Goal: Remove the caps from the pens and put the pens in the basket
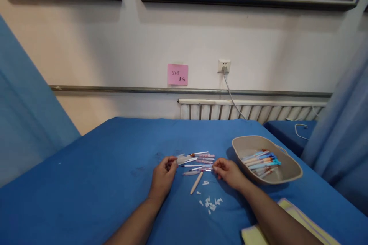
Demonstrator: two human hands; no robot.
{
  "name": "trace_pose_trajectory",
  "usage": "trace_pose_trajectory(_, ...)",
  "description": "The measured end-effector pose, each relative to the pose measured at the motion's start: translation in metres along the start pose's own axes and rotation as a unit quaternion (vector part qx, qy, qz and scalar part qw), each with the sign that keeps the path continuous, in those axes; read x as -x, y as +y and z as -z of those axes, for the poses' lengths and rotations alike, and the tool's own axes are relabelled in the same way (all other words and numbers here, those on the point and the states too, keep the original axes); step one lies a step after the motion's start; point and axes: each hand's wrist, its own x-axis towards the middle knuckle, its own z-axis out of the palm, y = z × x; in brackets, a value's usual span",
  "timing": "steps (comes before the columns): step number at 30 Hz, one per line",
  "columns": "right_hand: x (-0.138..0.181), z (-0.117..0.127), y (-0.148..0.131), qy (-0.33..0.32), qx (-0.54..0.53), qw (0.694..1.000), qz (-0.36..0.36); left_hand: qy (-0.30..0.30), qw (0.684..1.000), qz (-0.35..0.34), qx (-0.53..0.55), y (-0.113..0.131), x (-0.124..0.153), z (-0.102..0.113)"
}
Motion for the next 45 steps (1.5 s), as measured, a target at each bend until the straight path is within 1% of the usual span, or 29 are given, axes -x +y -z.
trace_pose_trajectory(2, 0.002, -0.002, 0.003, -0.008, 0.015, 1.0, 0.01, -0.014, 1.0, -0.002, 0.004, -0.003, 0.002, -0.002)
trace_pose_trajectory(5, 0.005, -0.002, 0.003, -0.02, 0.066, 0.997, 0.019, -0.037, 0.999, -0.014, -0.022, -0.005, 0.004, -0.004)
trace_pose_trajectory(7, 0.007, -0.001, 0.0, -0.009, 0.106, 0.994, 0.03, -0.063, 0.996, -0.033, -0.05, -0.003, 0.006, -0.005)
trace_pose_trajectory(9, 0.007, 0.0, -0.002, 0.02, 0.146, 0.988, 0.054, -0.087, 0.99, -0.071, -0.082, 0.0, 0.006, -0.007)
trace_pose_trajectory(11, 0.006, 0.002, -0.004, 0.048, 0.177, 0.98, 0.081, -0.101, 0.981, -0.12, -0.118, 0.002, 0.006, -0.009)
trace_pose_trajectory(13, 0.005, 0.004, -0.005, 0.062, 0.193, 0.975, 0.095, -0.114, 0.968, -0.16, -0.156, 0.004, 0.006, -0.011)
trace_pose_trajectory(15, 0.005, 0.005, -0.004, 0.064, 0.197, 0.974, 0.093, -0.145, 0.954, -0.178, -0.191, 0.005, 0.007, -0.013)
trace_pose_trajectory(18, 0.005, 0.005, -0.002, 0.055, 0.2, 0.975, 0.082, -0.186, 0.936, -0.182, -0.238, 0.006, 0.009, -0.014)
trace_pose_trajectory(22, 0.007, 0.005, -0.001, 0.036, 0.196, 0.977, 0.072, -0.196, 0.926, -0.169, -0.276, 0.01, 0.014, -0.012)
trace_pose_trajectory(26, 0.007, 0.005, 0.0, 0.033, 0.183, 0.98, 0.069, -0.189, 0.933, -0.137, -0.274, 0.011, 0.018, -0.01)
trace_pose_trajectory(34, 0.007, 0.006, 0.006, 0.018, 0.172, 0.983, 0.056, -0.173, 0.962, -0.071, -0.198, 0.0, 0.013, -0.011)
trace_pose_trajectory(39, 0.006, 0.006, 0.008, 0.013, 0.155, 0.987, 0.049, -0.163, 0.97, -0.045, -0.176, -0.005, 0.008, -0.011)
trace_pose_trajectory(43, 0.005, 0.006, 0.007, 0.012, 0.153, 0.987, 0.042, -0.135, 0.983, -0.019, -0.126, -0.009, 0.002, -0.011)
trace_pose_trajectory(45, 0.006, 0.006, 0.005, 0.011, 0.156, 0.987, 0.042, -0.126, 0.984, -0.016, -0.122, -0.01, -0.001, -0.009)
